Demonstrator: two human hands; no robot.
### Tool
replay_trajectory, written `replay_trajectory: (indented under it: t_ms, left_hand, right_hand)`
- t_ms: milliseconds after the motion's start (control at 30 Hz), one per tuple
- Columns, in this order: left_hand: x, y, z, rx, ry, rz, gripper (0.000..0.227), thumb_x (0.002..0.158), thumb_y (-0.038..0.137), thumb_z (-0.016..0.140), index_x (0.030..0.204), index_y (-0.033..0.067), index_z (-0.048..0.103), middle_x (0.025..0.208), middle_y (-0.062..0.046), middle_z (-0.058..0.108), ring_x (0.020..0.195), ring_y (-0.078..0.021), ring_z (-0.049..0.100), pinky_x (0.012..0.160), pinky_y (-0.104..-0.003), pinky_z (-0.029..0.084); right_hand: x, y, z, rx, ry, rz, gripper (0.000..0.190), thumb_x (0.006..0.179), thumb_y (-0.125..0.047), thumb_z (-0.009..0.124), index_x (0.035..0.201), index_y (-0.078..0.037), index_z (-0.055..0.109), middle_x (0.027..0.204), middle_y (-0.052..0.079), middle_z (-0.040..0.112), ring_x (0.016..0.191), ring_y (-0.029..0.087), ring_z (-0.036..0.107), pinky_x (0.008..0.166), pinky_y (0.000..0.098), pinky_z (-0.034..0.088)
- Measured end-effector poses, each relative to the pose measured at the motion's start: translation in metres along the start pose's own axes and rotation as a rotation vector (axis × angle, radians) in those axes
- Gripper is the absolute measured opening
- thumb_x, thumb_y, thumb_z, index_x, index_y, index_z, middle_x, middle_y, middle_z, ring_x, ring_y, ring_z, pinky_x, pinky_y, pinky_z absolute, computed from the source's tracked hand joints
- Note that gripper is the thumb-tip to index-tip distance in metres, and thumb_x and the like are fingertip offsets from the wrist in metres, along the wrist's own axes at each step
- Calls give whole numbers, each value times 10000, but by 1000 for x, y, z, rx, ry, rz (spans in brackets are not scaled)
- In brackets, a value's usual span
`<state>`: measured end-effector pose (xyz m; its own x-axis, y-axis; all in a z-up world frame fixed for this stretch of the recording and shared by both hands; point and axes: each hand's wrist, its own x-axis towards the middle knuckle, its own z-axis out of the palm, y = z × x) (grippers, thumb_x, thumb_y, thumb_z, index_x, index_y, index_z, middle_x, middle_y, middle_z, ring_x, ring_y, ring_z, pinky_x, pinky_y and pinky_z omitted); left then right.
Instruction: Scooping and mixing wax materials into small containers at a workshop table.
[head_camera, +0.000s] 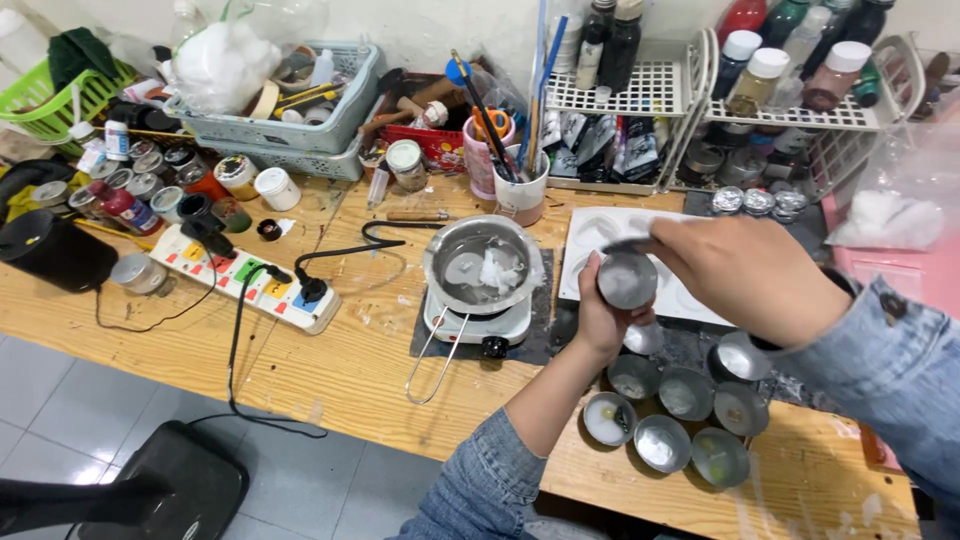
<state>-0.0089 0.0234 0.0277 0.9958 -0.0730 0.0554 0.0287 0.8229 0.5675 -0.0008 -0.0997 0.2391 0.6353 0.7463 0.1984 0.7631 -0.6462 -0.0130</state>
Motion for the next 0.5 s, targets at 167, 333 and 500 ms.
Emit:
replay_trajectory:
  t_ms: [167,333,500]
  left_hand:
    - [5,-5,0,159,-40,77,576,1097,597,215,1115,128,549,805,-5,559,611,-116,460,530,-286,371]
    - [9,-19,-8,362,-61,114,537,1118,540,213,1119,126,554,766,13,546,578,-88,452,493,-254,352]
    - [8,-12,-12,595,2,119,546,1118,468,217,990,88,587,711,18,540,601,-85,468,542,-250,366]
  right_hand:
    - [-40,22,42,-220,-125,10,140,863,-127,571,1000,-101,589,735,72,704,617,312,716,498,447,548]
    - [-52,16,71,-295,-23,59,42,867,-110,581,905,-98,569,732,90,696,612,299,716,477,426,545]
    - [-55,22,91,-165,-83,51,56,888,-112,564,877,-57,567,676,120,696,605,314,711,497,423,557]
